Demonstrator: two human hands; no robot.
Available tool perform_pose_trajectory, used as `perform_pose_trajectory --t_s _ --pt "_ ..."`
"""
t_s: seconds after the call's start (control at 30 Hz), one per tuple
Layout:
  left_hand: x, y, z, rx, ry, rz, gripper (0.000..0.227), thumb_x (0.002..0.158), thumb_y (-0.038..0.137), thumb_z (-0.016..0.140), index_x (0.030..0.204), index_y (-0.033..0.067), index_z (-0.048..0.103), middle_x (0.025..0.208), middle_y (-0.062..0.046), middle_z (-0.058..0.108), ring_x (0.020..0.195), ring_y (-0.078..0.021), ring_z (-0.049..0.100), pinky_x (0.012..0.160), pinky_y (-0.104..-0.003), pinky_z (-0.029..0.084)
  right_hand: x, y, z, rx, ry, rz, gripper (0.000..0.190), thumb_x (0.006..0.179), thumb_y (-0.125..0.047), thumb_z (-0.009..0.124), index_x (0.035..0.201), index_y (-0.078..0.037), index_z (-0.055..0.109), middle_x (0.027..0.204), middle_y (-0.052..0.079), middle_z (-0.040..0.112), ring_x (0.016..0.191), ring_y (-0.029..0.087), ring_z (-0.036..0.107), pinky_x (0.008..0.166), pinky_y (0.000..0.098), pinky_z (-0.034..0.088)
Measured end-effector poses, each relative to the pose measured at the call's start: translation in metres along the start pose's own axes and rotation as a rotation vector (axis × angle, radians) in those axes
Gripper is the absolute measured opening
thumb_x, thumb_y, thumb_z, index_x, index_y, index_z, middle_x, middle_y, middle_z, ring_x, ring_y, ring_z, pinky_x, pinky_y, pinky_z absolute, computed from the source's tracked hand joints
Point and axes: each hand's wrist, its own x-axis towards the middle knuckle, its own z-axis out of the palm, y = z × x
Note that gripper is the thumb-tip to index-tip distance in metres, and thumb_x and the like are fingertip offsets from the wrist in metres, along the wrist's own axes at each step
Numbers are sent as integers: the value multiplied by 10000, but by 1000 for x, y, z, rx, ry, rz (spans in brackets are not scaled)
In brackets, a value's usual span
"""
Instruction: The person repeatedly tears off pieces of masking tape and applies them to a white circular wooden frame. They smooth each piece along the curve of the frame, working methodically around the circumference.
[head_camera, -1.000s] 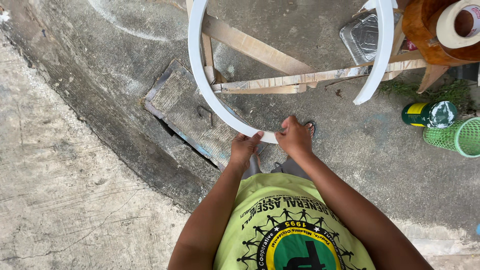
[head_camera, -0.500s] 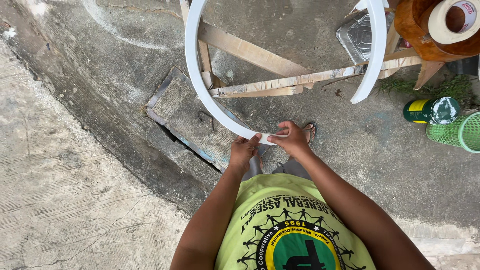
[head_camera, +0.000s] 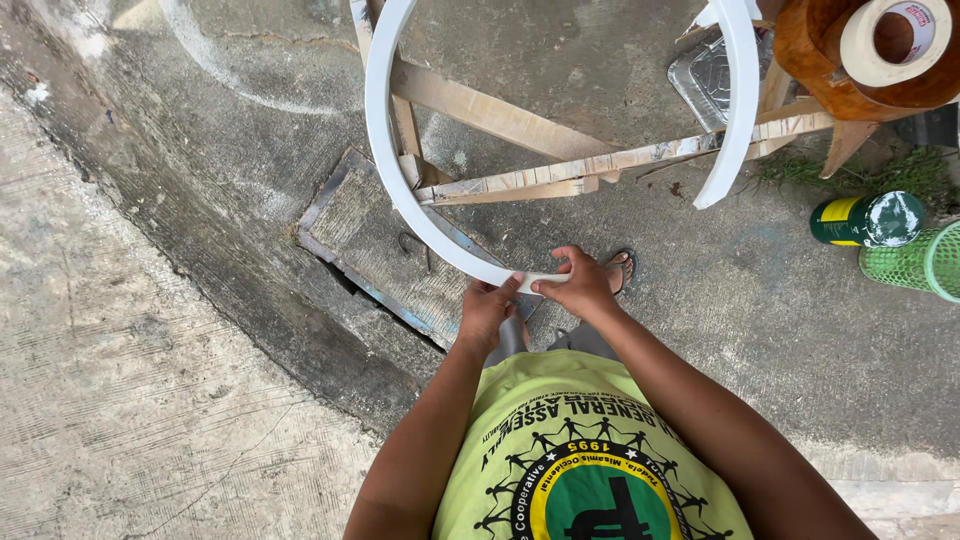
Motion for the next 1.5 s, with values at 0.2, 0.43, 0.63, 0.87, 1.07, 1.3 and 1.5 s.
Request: perform_pose_trajectory --t_s 0.2,0.43,0.63,0.87,1.07,1.3,1.5 --pt "8 -7 0 -2 -51 76 403 818 39 872 1057 3 549 813 -56 548 685 -147 633 523 -220 516 0 7 -4 31 -27 -62 720 635 -366 904 1304 -244 668 1078 64 735 1110 289 712 936 381 560" --pt "9 -17 -7 -36 -56 45 429 856 8 799 1183 -19 522 908 -95 563 782 -165 635 572 -264 539 -16 -17 -7 12 18 -92 756 675 -400 886 1344 -153 636 1103 136 688 1142 371 689 988 464 550" --pt "2 -12 -9 67 18 11 510 974 257 758 1330 -25 527 1048 -94 619 950 -181 709 794 -320 589 2 7 -2 -11 -80 -102 702 722 -357 877 1362 -218 625 1154 102 684 1177 326 687 997 409 546" --pt "-24 3 -20 297 285 2 713 1030 578 533 1491 37 481 1407 -195 603 1281 -310 626 1047 -537 498 -1 8 -37 60 -189 -133 672 779 -373 840 1379 -184 604 1241 167 699 1179 359 690 991 450 556" --pt "-51 29 46 565 317 703 271 981 222 628 1211 81 612 1155 -102 653 980 -241 624 827 -389 536 -3 13 -147 92 -201 -74 489 914 -393 721 1352 -204 614 1297 15 691 1100 195 709 928 347 563" --pt "-2 48 266 958 -266 1342 205 820 208 796 1016 175 746 863 11 732 832 -219 721 765 -352 587 47 111 -260 551 429 -84 228 886 -169 754 1102 -230 792 910 39 765 793 140 708 727 301 580" --pt "51 53 439 1186 -328 1516 386 732 137 793 1107 148 698 1080 -93 660 1068 -397 638 940 -509 517 102 164 -341 676 724 -111 183 897 -77 740 1040 -176 798 878 61 751 755 129 674 704 285 582"
